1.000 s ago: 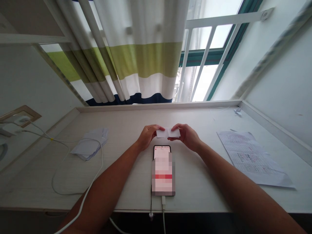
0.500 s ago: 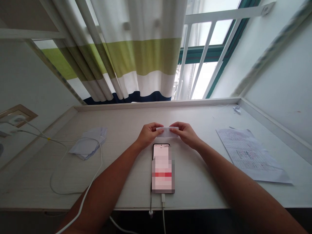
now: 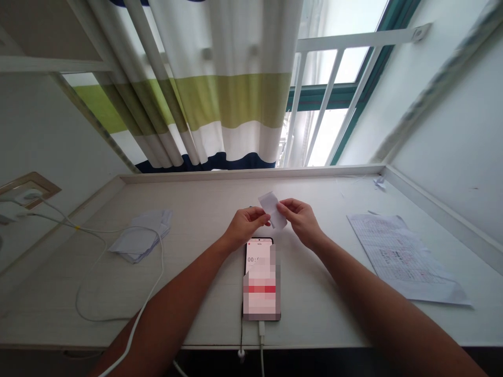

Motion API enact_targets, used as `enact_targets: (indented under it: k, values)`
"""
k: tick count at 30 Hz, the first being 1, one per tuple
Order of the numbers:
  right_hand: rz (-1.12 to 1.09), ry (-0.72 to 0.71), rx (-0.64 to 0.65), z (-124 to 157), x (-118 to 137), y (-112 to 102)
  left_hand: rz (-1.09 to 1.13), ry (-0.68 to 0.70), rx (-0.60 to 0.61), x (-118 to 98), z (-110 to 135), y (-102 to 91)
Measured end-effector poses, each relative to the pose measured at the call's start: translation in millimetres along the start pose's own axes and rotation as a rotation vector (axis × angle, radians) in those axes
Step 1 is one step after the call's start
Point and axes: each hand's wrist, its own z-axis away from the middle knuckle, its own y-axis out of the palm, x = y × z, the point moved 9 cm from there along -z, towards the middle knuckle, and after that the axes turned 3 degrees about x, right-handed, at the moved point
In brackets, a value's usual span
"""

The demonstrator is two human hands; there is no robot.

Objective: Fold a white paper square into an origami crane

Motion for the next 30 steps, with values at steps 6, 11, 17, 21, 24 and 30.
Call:
enact_targets:
  k: [6,11,17,21,24,30]
  values:
    - [0.004,0.051,0.049,2.2,-2.9,8.9,-0.177,0.045,-0.105,-1.6,2.9,-12.3]
    - [0.039,-0.001,0.048,6.0,7.7,9.1,-0.264,0.052,-0.018,-5.2,4.5,-3.9]
    - [0.050,-0.068,0.042,6.1,14.0,8.3,-0.170,0.039,-0.034,-8.1,5.0,-3.8]
    - [0.017,-0.086,0.024,2.5,10.4,5.0,-0.259,0.056,-0.010,-11.4,6.6,-1.4]
    - [-0.025,-0.085,0.016,0.9,7.4,4.1,-0.239,0.064,-0.013,-11.6,6.9,-0.1]
    - [0.160,-0.082,0.107,4.5,9.0,14.3,-0.184,0.106,-0.140,-15.1,7.1,-10.2]
